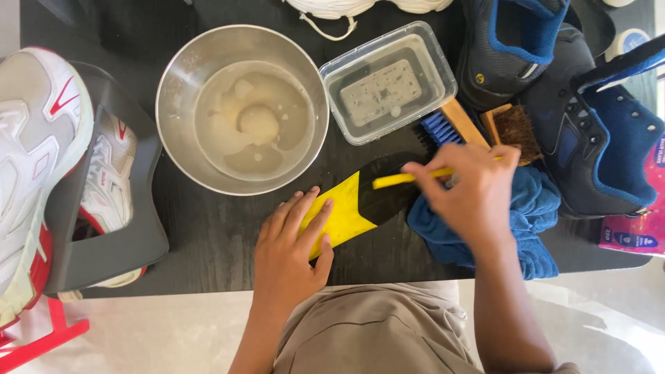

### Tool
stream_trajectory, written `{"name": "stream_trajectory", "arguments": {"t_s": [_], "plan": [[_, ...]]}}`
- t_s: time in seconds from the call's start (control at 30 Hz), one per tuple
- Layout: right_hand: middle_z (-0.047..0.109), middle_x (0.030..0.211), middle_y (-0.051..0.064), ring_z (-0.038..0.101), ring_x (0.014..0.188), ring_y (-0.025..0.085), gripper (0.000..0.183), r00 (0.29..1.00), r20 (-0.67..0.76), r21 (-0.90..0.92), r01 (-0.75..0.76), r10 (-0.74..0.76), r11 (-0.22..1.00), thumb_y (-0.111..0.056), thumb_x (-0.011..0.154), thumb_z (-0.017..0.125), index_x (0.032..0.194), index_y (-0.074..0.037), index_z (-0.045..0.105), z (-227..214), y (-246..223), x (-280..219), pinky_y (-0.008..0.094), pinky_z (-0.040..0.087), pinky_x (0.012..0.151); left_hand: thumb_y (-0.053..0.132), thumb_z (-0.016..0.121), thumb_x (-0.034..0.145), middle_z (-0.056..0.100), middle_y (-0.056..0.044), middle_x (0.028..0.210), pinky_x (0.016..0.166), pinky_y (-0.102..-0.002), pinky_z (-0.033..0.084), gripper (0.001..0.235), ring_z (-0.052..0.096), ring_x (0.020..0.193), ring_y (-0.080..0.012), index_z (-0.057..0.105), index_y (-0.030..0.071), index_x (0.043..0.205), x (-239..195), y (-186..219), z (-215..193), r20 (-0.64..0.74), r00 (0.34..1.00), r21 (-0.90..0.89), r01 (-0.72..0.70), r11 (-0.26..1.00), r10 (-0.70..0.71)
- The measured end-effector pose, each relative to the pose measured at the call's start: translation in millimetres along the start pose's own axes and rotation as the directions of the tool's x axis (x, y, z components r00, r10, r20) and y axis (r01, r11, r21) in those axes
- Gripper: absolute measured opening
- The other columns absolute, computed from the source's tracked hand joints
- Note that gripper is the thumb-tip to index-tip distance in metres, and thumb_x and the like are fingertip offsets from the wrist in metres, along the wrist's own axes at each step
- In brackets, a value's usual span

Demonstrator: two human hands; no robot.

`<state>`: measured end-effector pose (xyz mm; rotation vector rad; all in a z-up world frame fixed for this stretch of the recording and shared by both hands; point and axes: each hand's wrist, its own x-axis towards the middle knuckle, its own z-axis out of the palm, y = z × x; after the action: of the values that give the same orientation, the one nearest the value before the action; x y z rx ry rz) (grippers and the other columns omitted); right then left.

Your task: The person scrubs a grey shoe insole with a yellow brush, repeatedly dipping the brush into a metal bowl of water. They flip the insole over to clean the yellow underside as well, using the same scrubbing technique.

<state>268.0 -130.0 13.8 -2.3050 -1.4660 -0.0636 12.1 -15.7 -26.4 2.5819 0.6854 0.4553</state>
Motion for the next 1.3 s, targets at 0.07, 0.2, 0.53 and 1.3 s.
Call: {"name": "stream_trajectory", "arguments": {"t_s": [0.07,0.2,0.53,1.3], "plan": [[0.067,0.077,-0.007,0.061,0.072,0.016,0.03,0.995,-0.003,0.022,0.099,-0.099,0.995,-0.035,0.092,0.085,0.077,-0.018,0.066,4.4,-22.1,-0.7,0.047,0.03,0.084,0.027,0.057,0.094,0.06,-0.01,0.148,0.108,-0.05,0.048,0.046,0.057,0.134,-0.0333,0.064,0.015,0.138,0.9,-0.2,-0.2,0.001,1.0,0.005,-0.006,1.0,0.006],[0.064,0.073,-0.01,0.058,0.068,0.017,0.03,0.987,0.023,0.091,0.157,-0.16,0.983,-0.036,0.093,0.081,0.071,-0.021,0.067,4.8,-32.5,6.8,0.045,0.029,0.08,0.025,0.054,0.094,0.059,-0.01,0.149,0.108,-0.049,0.046,0.047,0.057,0.135,-0.0323,0.063,0.013,0.138,1.6,2.8,-2.0,-0.001,1.0,0.017,0.002,1.0,-0.002],[0.065,0.078,-0.012,0.06,0.076,0.016,0.03,0.975,-0.045,-0.019,0.218,-0.218,0.976,-0.04,0.094,0.083,0.074,-0.025,0.066,5.7,-22.9,18.1,0.045,0.027,0.082,0.026,0.057,0.093,0.059,-0.009,0.148,0.107,-0.049,0.047,0.048,0.057,0.134,-0.0324,0.062,0.014,0.139,0.6,-0.3,-0.4,0.004,1.0,0.019,-0.003,1.0,0.003],[0.065,0.075,-0.009,0.055,0.068,0.015,0.028,0.878,0.16,0.086,0.444,-0.452,0.892,-0.033,0.095,0.081,0.077,-0.019,0.064,-3.5,-40.0,49.6,0.044,0.029,0.082,0.026,0.06,0.091,0.057,-0.01,0.149,0.106,-0.048,0.047,0.05,0.055,0.135,-0.0318,0.061,0.013,0.139,3.3,-2.9,-4.8,0.015,1.0,-0.002,-0.014,1.0,0.014]]}}
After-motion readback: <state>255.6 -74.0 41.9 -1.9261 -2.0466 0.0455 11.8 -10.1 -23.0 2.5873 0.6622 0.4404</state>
